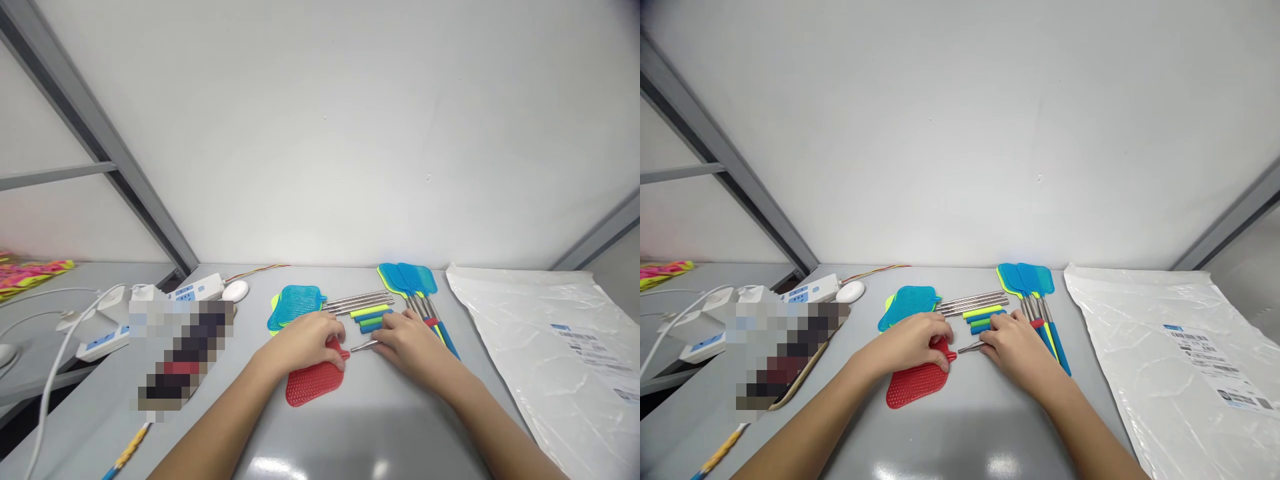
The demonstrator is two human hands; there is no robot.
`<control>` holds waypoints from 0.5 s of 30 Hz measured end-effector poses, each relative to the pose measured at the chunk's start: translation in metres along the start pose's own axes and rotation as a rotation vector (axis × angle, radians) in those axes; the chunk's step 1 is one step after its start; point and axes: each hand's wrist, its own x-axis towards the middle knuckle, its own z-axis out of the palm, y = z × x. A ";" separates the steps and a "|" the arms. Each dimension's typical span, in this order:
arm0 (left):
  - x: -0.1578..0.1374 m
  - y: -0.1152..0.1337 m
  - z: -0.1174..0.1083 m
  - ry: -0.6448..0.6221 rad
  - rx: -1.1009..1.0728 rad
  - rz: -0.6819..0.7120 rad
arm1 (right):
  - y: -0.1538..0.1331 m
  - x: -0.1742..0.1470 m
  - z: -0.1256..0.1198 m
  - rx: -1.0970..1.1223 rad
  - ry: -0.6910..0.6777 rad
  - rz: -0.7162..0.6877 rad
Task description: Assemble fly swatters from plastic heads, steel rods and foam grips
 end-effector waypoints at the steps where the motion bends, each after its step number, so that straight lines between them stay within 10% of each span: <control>1: 0.001 -0.001 0.001 -0.014 -0.010 -0.003 | -0.001 0.000 0.000 -0.002 0.001 -0.003; 15: 0.002 0.001 0.005 -0.015 0.014 0.034 | -0.007 0.001 -0.005 0.016 0.021 0.000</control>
